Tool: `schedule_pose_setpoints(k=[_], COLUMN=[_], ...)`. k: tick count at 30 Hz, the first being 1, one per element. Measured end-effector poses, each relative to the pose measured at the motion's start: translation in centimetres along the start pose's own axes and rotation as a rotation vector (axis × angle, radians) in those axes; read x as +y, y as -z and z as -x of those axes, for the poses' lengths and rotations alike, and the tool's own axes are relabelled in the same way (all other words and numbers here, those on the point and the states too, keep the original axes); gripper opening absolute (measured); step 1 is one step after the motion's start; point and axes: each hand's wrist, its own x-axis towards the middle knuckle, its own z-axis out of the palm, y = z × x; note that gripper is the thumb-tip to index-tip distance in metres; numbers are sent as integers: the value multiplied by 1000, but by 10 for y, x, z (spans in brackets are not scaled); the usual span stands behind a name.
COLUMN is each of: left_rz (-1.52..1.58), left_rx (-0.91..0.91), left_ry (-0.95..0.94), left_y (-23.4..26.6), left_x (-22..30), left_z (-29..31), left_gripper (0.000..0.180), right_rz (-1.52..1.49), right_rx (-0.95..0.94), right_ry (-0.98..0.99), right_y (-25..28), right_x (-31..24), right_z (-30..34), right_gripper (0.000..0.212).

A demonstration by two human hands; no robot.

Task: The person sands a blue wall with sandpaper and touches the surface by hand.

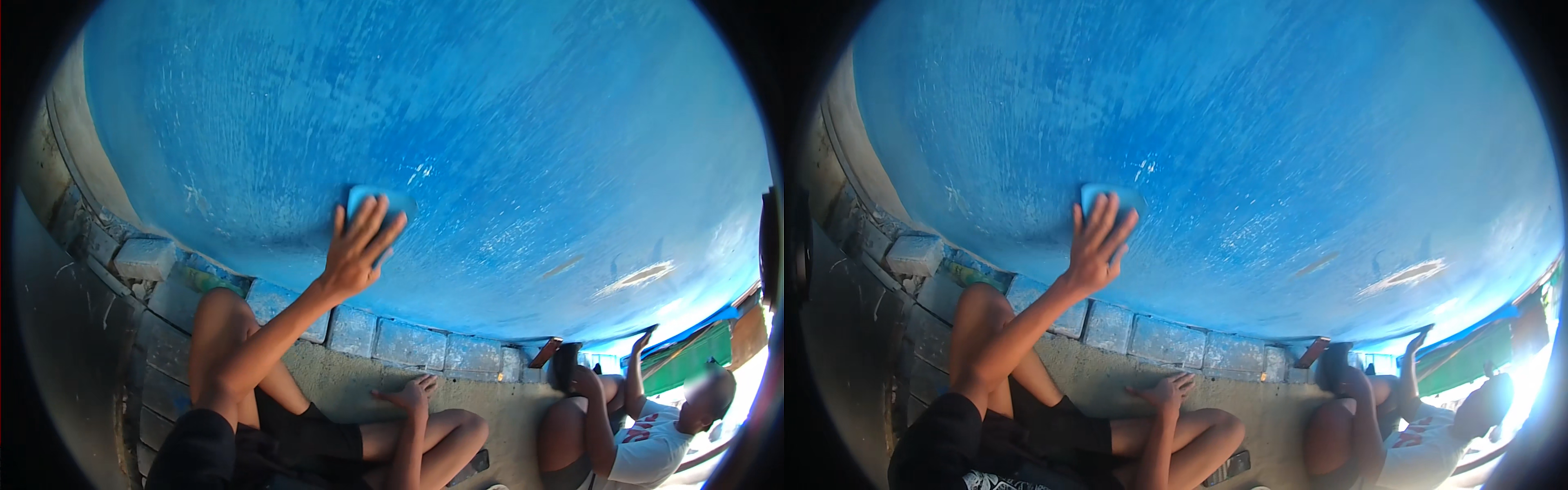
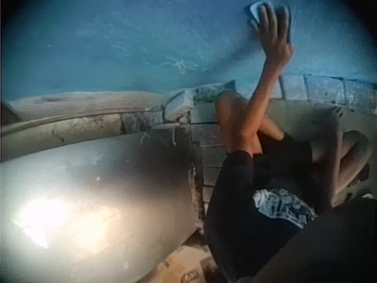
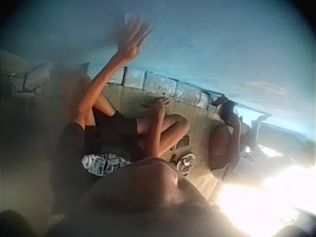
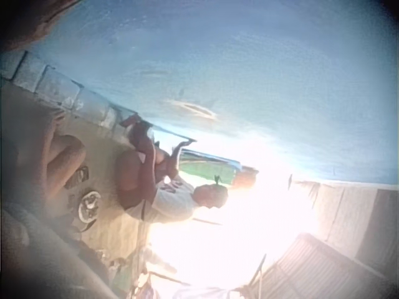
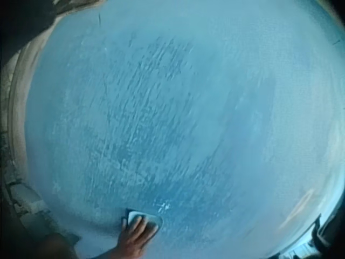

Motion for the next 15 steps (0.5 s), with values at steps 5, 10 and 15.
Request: schedule_pose_setpoints(k=[5, 10, 15], left_rz=[56, 34, 24], left_rx=[87, -214, 117], left_ry=[42, -115, 40], left_y=[-16, -36, 9], left_x=[12, 27, 13], left_z=[10, 36, -23], left_gripper=[75, 78, 74], right_rz=[115, 163, 91], right_rx=[20, -65, 46], right_ry=[-24, 38, 60], right_y=[9, 21, 12], right_x=[-1, -5, 5], right_z=[-3, 0, 3], right_gripper=[169, 165, 162])
